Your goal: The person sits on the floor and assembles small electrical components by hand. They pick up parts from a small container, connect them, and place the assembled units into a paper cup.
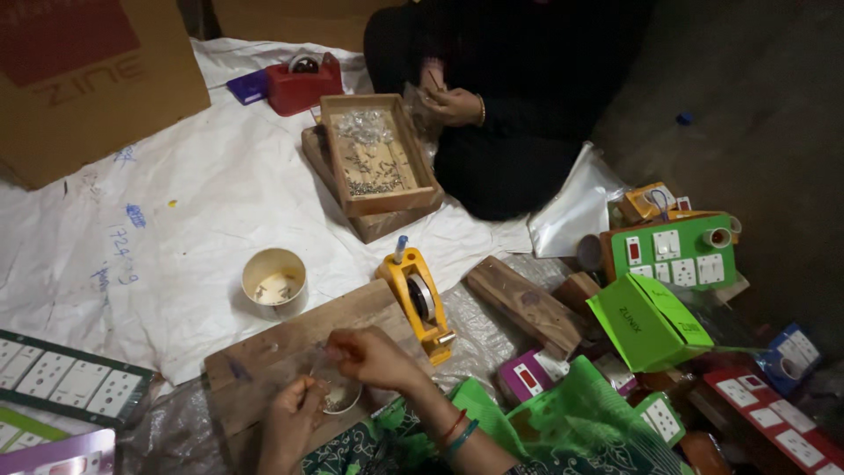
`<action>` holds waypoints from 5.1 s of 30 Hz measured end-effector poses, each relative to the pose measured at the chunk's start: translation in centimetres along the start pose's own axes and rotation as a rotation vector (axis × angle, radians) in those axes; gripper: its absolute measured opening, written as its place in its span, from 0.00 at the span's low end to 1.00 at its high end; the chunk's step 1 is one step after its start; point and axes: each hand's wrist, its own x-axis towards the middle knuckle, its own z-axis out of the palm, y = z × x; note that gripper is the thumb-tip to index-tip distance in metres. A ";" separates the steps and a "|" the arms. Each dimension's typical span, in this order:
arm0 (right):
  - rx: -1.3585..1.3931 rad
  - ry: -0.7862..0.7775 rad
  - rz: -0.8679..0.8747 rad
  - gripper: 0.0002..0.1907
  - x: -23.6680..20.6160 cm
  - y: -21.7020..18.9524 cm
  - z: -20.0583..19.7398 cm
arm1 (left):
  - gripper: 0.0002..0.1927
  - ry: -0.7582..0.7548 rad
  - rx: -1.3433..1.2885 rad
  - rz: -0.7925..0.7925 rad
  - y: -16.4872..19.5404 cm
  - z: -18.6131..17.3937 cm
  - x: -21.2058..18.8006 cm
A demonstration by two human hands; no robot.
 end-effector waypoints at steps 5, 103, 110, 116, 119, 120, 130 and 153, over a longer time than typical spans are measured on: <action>-0.254 -0.154 -0.070 0.17 0.0 -0.2 0.8 | 0.10 -0.003 -0.028 -0.019 0.0 0.1 0.1; 0.453 -0.030 0.046 0.21 -0.2 -4.1 1.5 | 0.11 0.060 -0.279 -0.229 1.4 -0.5 -1.2; 0.375 -0.026 0.023 0.12 0.2 -1.9 2.1 | 0.10 0.055 -0.309 -0.174 1.8 -0.6 -1.1; 0.199 -0.096 0.009 0.05 0.2 0.3 2.4 | 0.09 0.150 -0.063 -0.096 1.9 -0.9 -1.2; 0.371 -0.104 -0.029 0.07 0.1 0.6 2.1 | 0.08 0.152 -0.085 -0.080 1.6 -1.0 -1.1; 0.429 -0.102 -0.037 0.08 0.1 0.5 2.0 | 0.07 0.170 -0.081 -0.106 1.6 -0.9 -1.1; 0.290 -0.049 0.008 0.12 -0.3 -1.1 1.5 | 0.09 0.120 0.074 -0.036 2.9 -1.2 -1.8; -0.174 -0.145 0.020 0.11 0.1 -4.0 -0.8 | 0.06 0.128 0.149 0.187 0.3 -0.5 -0.8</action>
